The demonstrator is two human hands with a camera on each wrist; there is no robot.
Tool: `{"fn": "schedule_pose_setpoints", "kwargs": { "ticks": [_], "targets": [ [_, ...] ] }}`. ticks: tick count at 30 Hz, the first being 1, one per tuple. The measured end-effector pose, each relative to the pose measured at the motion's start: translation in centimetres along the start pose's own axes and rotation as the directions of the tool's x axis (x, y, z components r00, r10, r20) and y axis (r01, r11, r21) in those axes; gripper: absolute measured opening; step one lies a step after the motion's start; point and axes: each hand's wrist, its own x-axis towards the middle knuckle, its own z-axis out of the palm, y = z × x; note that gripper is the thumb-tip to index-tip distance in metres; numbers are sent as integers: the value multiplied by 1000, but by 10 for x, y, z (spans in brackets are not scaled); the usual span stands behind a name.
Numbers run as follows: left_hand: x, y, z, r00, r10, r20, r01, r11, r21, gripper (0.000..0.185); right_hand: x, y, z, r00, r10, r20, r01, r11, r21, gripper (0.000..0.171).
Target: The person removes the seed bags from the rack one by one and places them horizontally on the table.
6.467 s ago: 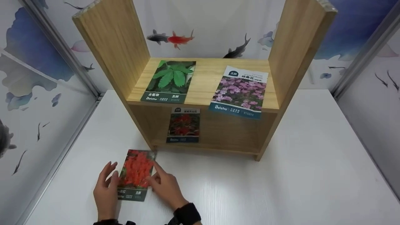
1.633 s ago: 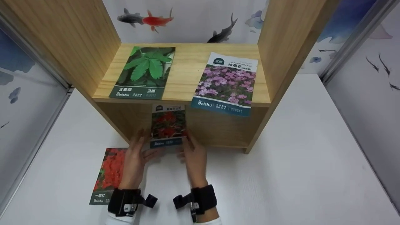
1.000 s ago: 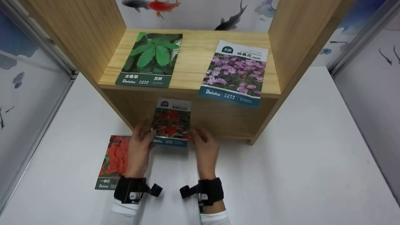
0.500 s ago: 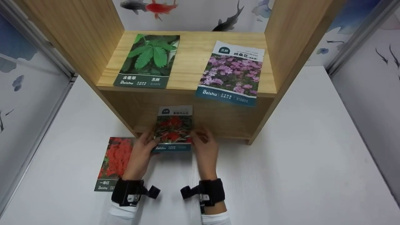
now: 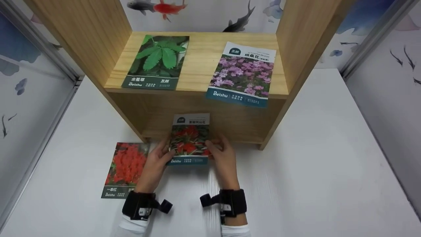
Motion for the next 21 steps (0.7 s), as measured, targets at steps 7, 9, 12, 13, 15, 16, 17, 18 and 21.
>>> {"fn": "schedule_pose_setpoints", "kwargs": {
  "ticks": [7,9,12,13,15,16,17,18,21],
  "targets": [
    [-2,-22,6,997,-2,76,9,996,-91,64,-5,10,-9,998,44,37,-46,998,46,55],
    [-3,-30,6,997,-14,77,21,996,-90,65,-8,12,-10,998,32,49,-35,997,67,57],
    [-6,-37,6,997,-6,81,13,997,-81,66,-13,12,-10,998,3,62,-11,992,127,57],
    [-7,-38,6,996,6,84,1,997,-82,66,-15,13,-11,998,0,70,-10,990,142,57],
    [-10,-41,5,995,32,96,-22,995,-99,65,-18,13,-11,996,6,85,-20,985,170,56],
    [-12,-42,5,994,47,101,-35,993,-110,65,-19,14,-12,996,10,90,-26,984,178,55],
    [-13,-43,5,993,57,104,-44,992,-121,64,-21,14,-12,995,14,100,-32,983,182,54],
    [-15,-44,5,992,66,108,-51,989,-136,64,-22,15,-12,994,23,103,-41,982,182,53],
    [-20,-47,2,992,69,102,-50,983,-175,62,-26,18,-10,993,33,113,-55,978,200,50]
  ]
}}
